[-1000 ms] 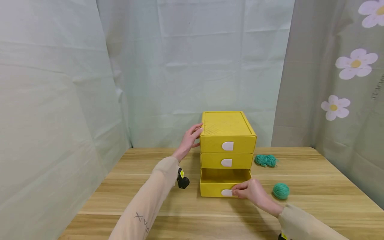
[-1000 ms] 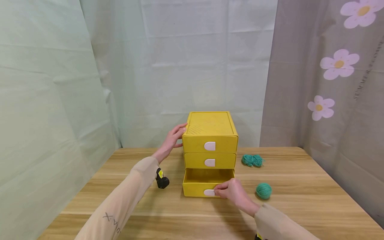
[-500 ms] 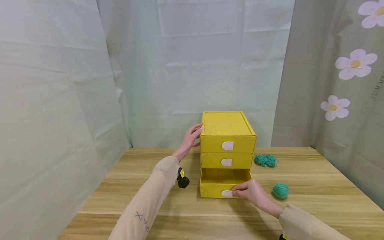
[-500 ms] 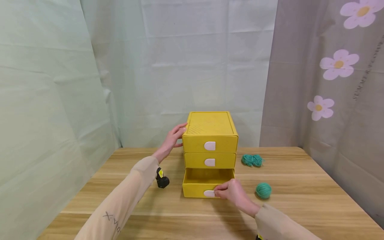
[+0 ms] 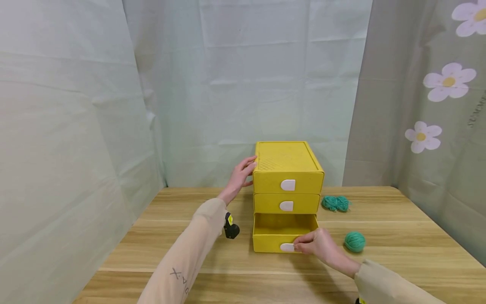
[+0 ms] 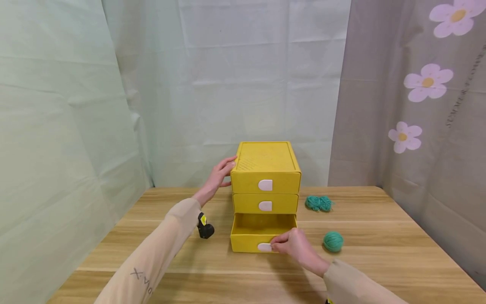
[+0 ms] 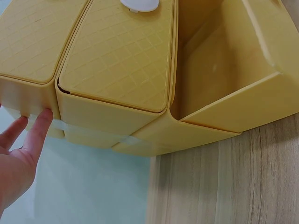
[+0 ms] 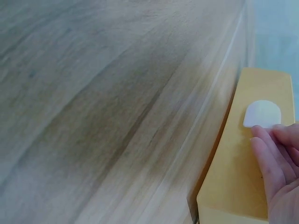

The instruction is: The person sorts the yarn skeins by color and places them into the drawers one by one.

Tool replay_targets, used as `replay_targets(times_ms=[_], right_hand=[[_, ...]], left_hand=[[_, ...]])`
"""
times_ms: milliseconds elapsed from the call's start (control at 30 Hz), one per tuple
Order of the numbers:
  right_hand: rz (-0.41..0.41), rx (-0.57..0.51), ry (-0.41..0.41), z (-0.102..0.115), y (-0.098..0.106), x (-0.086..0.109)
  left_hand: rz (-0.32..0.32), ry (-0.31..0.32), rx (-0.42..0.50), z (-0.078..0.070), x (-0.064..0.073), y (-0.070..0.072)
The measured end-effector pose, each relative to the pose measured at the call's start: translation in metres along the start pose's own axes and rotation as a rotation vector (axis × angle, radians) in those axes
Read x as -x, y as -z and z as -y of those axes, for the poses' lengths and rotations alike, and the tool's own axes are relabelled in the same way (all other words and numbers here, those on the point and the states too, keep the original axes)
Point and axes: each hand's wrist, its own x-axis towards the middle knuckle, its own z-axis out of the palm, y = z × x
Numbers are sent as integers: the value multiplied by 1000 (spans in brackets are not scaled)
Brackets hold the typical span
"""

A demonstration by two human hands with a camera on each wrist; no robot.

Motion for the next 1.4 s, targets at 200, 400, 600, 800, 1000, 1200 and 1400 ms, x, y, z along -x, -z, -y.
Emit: replay_targets(times_ms=[200,400,600,800,1000,1200,1400], right_hand=[[-1,-11,-8,0,-1,1],[6,-27,-8,0,-1,3],[9,11,-18,-1,0,5],[51,-31,-25,4,6,6],[179,-95,-89,9,23,6],[284,-164,-70,7,41,7],[365,-213,-47,7,58,10]], left_hand=[[-6,0,-5,1,0,0],[-11,4,-9,1,-1,-1],[-10,4,-5,0,0,-1],[-15,9,-4,0,0,0],[-7,16,-6,-2,1,-1],[-4,12,5,-3,2,-1],[-7,11,2,-1,2,-1]])
